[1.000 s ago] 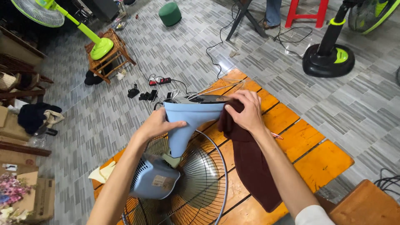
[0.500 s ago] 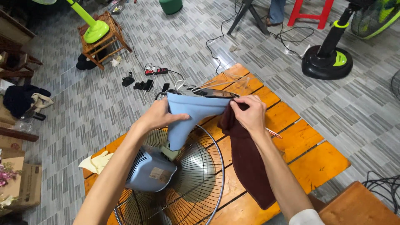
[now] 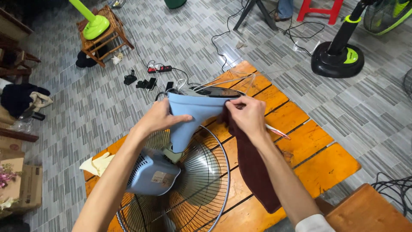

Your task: Cleaning a fan motor housing using a toothbrush and a cloth

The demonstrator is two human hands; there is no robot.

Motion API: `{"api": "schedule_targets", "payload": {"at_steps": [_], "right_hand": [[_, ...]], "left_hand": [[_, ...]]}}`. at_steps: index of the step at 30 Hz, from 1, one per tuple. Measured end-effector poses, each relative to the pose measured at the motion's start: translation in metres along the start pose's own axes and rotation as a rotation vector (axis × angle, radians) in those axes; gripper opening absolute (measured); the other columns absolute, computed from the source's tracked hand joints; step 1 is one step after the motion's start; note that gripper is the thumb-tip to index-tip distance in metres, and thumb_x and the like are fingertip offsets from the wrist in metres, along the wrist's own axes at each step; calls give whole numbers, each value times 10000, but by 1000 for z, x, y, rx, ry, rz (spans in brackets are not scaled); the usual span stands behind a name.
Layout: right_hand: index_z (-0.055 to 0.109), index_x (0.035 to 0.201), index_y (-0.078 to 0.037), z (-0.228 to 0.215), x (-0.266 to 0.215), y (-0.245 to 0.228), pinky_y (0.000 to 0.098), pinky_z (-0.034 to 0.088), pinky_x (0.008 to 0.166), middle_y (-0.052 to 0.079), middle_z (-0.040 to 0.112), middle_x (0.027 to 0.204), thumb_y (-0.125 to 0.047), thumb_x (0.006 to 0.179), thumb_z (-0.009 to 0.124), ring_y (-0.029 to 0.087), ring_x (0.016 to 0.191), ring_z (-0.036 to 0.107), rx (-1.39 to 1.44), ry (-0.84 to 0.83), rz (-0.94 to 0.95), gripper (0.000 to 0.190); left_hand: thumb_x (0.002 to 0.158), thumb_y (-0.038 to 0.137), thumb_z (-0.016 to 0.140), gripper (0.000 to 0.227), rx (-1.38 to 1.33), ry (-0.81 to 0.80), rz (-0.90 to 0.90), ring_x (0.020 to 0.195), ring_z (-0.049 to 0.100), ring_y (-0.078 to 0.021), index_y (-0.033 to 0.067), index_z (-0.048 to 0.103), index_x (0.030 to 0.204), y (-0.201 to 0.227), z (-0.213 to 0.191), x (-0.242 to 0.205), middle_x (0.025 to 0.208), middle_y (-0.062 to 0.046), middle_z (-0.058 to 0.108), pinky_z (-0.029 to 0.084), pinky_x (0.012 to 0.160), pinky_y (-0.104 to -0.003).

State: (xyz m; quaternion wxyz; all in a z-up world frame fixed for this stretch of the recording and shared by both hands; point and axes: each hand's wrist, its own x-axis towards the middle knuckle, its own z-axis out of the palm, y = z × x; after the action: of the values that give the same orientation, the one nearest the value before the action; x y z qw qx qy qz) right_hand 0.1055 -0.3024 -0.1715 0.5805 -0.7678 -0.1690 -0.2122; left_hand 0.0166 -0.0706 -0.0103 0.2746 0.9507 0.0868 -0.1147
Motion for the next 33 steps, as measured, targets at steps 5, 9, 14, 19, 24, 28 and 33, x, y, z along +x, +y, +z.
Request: {"api": "schedule_targets", "payload": {"at_steps": [5, 9, 14, 19, 24, 28, 33], "right_hand": [[805, 786, -119, -7, 2, 7, 333, 573, 668, 71, 739, 692, -172, 735, 883, 248, 715, 740, -57, -9, 33, 107], [805, 776, -169, 22, 1, -12, 309, 575, 745, 31, 767, 761, -121, 750, 904, 234, 780, 752, 44, 105, -147, 113], [791, 870, -136, 26, -26, 72, 354, 564, 796, 64, 770, 854, -99, 871, 851, 275, 860, 737, -43, 387, -11, 71], [774, 1070, -33, 60, -44, 122, 396, 528, 904, 208, 763, 997, -70, 996, 652, 220, 1030, 668, 301, 424, 517, 148], [501, 1477, -17, 36, -33, 63, 581, 344, 1193, 266, 474, 1493, -185, 1025, 555, 408, 1385, 485, 942, 391, 1067, 485], [549, 1415, 26, 41, -62, 74, 555, 448, 1109, 298, 543, 1411, 52, 942, 591, 362, 1204, 625, 801, 255, 913, 476], [588, 1352, -83, 21, -79, 55, 464, 602, 848, 160, 675, 1156, -299, 783, 827, 353, 1027, 685, -182, -60, 431, 654]], "left_hand": [[786, 514, 852, 775, 57, -3, 22, 983, 733, -489, -171, 592, 1038, -7, -3, 4, 989, -391, 704, 630, 782, -555], [832, 426, 845, 679, -25, -11, 23, 949, 756, -474, -164, 589, 1052, -7, -7, 0, 996, -392, 711, 649, 765, -517], [812, 441, 850, 722, -28, -25, 14, 961, 751, -486, -181, 584, 1064, 4, -8, 1, 1003, -397, 711, 646, 772, -531], [830, 386, 830, 651, -113, -118, -39, 1060, 728, -493, -139, 601, 1140, 1, -11, 18, 1087, -388, 716, 609, 895, -557], [921, 396, 740, 645, -131, -176, -36, 1177, 662, -495, -115, 516, 1245, -10, 3, 34, 1187, -375, 686, 552, 981, -604], [990, 515, 614, 635, 13, -143, -156, 1215, 659, -474, -28, 495, 1296, -28, 4, 33, 1234, -353, 680, 481, 1090, -614], [965, 655, 536, 744, 166, -121, -255, 1283, 569, -500, 1, 529, 1320, -25, 10, 35, 1278, -344, 656, 372, 1164, -614]]}}
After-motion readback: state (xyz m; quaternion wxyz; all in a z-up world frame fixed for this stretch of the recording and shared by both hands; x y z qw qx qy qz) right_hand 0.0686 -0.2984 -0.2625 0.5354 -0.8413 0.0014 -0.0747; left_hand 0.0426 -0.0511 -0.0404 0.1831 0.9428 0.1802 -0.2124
